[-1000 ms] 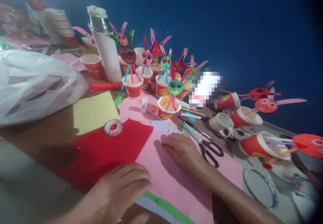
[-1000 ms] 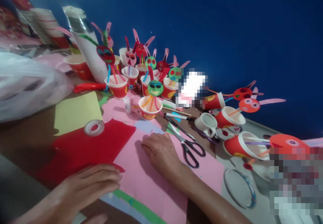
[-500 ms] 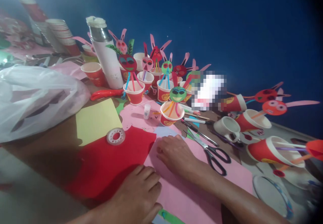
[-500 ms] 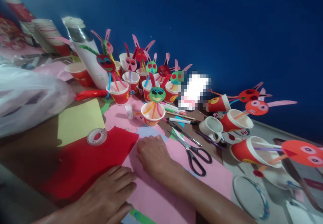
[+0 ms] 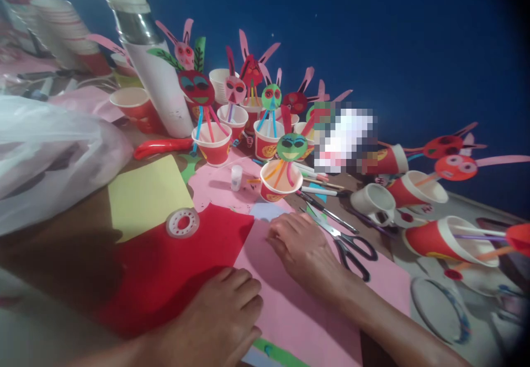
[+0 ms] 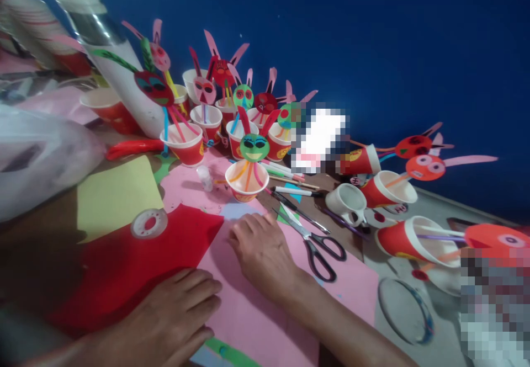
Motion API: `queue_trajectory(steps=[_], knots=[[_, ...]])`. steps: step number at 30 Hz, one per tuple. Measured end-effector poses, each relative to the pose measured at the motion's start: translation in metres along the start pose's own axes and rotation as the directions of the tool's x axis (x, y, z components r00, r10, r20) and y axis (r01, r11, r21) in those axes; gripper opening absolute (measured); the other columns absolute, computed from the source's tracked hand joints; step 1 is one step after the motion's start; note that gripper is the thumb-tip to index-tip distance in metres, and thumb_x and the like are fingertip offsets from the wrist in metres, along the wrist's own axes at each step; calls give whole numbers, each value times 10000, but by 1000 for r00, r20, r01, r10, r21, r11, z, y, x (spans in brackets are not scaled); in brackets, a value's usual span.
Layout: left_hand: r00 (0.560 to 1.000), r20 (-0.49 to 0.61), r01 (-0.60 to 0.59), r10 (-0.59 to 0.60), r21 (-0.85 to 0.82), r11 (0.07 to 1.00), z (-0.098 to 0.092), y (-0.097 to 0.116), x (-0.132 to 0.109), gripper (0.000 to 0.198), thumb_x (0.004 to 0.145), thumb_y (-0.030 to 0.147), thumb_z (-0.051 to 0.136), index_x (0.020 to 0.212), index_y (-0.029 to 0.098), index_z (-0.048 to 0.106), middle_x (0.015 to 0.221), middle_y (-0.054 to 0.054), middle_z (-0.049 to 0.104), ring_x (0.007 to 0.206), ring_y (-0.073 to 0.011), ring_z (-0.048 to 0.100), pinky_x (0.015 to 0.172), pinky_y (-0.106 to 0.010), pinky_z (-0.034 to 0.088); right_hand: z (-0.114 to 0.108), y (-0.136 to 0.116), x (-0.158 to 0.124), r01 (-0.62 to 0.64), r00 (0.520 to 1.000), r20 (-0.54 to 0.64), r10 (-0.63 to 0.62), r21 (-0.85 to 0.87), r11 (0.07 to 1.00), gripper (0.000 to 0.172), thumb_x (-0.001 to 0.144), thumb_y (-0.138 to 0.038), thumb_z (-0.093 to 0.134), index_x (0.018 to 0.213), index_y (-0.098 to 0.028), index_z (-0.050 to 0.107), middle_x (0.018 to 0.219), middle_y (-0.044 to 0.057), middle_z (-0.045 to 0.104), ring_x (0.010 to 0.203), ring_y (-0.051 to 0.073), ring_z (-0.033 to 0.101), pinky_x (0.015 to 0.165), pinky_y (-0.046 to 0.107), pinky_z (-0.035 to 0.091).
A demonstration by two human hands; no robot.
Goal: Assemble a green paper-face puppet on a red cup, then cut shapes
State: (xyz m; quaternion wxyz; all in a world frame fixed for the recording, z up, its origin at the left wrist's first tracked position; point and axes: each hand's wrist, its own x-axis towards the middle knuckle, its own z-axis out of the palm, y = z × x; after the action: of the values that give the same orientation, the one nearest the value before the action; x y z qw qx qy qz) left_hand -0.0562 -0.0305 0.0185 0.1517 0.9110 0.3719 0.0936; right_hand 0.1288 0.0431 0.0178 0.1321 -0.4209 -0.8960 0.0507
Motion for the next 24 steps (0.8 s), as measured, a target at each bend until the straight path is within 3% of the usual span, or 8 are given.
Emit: queue_trajectory(steps=[3, 8, 12, 15, 17, 21, 24], knots=[[999, -14, -38, 38, -19, 999, -2, -4, -1, 157, 866, 304, 533, 966, 202, 600, 933, -10, 657, 901, -180, 556, 850, -317, 411, 6, -1, -10, 99, 994, -44, -101, -42, 994, 241, 886, -74, 394, 740, -165, 563, 686, 29, 587, 675, 178, 494, 673, 350, 286], [995, -61, -83, 79, -61, 995, -5, -11, -4, 164, 884, 272, 483, 962, 216, 616, 909, -12, 670, 890, -177, 569, 843, -305, 437, 7, -12, -26, 223, 971, -96, -220, 17, 975, 136, 891, -171, 483, 875, -183, 617, 841, 29, 665, 803, 184, 562, 704, 360, 297], [978, -156, -152, 137, -87, 985, -11, -19, -2, 213, 894, 203, 435, 981, 211, 629, 798, -2, 674, 882, -153, 594, 835, -269, 450, -11, 0, -33, 161, 978, -155, -138, 145, 976, 94, 860, -194, 547, 806, -195, 624, 759, -3, 680, 728, 155, 594, 722, 355, 306], [949, -258, -197, 182, -32, 980, -15, -23, 4, 235, 898, 150, 423, 971, 197, 641, 909, -6, 698, 960, -135, 583, 907, -252, 410, -17, 17, -39, 57, 978, -206, -11, 217, 974, 92, 843, -162, 544, 847, -189, 632, 752, 10, 683, 711, 152, 601, 712, 334, 326], [945, -283, -154, 163, 57, 987, -13, -23, 9, 241, 907, 188, 422, 1011, 184, 639, 1047, -24, 688, 1039, -161, 554, 927, -287, 387, -15, 25, -44, -4, 971, -232, 54, 211, 977, 108, 840, -143, 538, 845, -190, 636, 754, 17, 685, 707, 153, 600, 703, 326, 333], [986, -155, -39, 63, 156, 987, -3, -19, 16, 387, 868, 428, 474, 1102, 157, 619, 1166, -47, 652, 1009, -227, 559, 858, -354, 404, -6, 25, -55, -23, 969, -241, 54, 129, 991, 122, 845, -159, 552, 915, -201, 642, 843, 34, 703, 767, 176, 603, 735, 347, 334], [999, -39, -14, 20, 159, 987, 3, -17, 18, 477, 812, 493, 529, 1139, 153, 601, 1176, -56, 646, 1001, -243, 553, 844, -368, 394, 0, 16, -64, -65, 982, -172, 79, 87, 994, 146, 855, -241, 552, 972, -212, 634, 918, 47, 692, 821, 205, 585, 778, 384, 322]])
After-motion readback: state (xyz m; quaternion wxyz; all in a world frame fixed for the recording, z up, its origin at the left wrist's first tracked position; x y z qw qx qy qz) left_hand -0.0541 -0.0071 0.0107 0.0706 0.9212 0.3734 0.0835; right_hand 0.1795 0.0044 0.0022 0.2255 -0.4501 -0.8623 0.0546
